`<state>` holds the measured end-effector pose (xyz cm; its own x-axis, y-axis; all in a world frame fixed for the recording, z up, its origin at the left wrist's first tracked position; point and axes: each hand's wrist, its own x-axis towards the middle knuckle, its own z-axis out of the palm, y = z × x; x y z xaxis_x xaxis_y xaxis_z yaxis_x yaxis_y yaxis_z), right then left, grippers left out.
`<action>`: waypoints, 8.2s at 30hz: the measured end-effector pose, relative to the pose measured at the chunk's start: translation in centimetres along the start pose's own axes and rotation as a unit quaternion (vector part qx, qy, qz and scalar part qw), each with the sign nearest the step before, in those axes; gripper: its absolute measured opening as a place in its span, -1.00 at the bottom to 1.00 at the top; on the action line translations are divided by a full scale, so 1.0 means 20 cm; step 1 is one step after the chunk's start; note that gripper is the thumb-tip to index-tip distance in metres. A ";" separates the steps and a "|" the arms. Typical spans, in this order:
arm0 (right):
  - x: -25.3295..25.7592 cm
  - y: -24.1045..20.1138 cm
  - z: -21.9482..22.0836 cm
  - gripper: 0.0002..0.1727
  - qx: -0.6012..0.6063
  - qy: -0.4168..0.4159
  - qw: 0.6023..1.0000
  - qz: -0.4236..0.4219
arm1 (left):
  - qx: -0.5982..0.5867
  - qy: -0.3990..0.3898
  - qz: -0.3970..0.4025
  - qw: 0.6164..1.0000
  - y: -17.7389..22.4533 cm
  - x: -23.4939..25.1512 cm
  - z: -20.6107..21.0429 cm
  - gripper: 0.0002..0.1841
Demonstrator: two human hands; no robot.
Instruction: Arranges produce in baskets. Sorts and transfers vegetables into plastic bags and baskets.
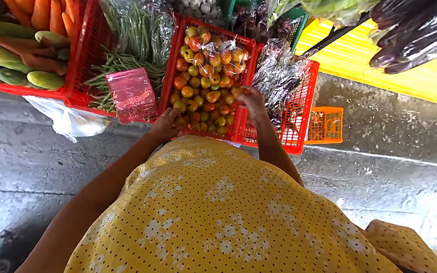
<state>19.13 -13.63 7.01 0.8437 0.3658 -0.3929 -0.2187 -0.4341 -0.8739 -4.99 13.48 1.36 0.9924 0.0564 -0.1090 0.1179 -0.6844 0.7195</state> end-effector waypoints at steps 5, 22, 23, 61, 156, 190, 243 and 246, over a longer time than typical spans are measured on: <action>-0.02 0.15 -0.30 -0.51 -0.060 0.083 0.989 0.102 | 0.000 -0.009 0.005 1.000 0.00 0.00 -0.01 -0.52; -0.05 0.72 -0.20 -0.32 -0.182 0.033 0.966 0.182 | 0.016 -0.022 -0.015 1.000 0.02 0.00 -0.02 -0.47; -0.06 0.72 -0.19 -0.33 -0.187 0.028 0.965 0.182 | 0.016 -0.023 -0.017 0.999 0.03 0.00 -0.02 -0.47; 0.04 0.02 0.20 -0.47 -0.333 0.023 0.938 -0.089 | 0.046 -0.028 -0.035 0.998 0.03 0.01 -0.01 -0.45; 0.18 0.44 -0.35 -0.09 -0.185 0.221 0.941 0.180 | 0.102 -0.004 -0.094 0.990 0.07 -0.01 0.06 -0.20; -0.37 0.45 -0.48 -0.69 -0.054 0.204 0.973 -0.094 | -0.048 -0.126 0.036 0.990 1.05 0.65 0.35 -0.09; -0.20 0.86 -0.27 -0.63 -0.028 -0.043 0.983 -0.179 | 0.033 -0.101 0.253 0.962 1.00 0.69 0.44 -0.72; -0.24 0.72 -0.34 -0.73 -0.010 -0.099 0.989 -0.106 | 0.112 -0.119 0.143 0.976 1.04 1.02 0.40 -0.62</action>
<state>15.16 -27.22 -1.81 0.7559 0.6041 -0.2522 -0.0361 -0.3462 -0.9375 17.34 -5.30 8.61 0.9445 -0.3123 -0.1015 -0.1990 -0.7903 0.5794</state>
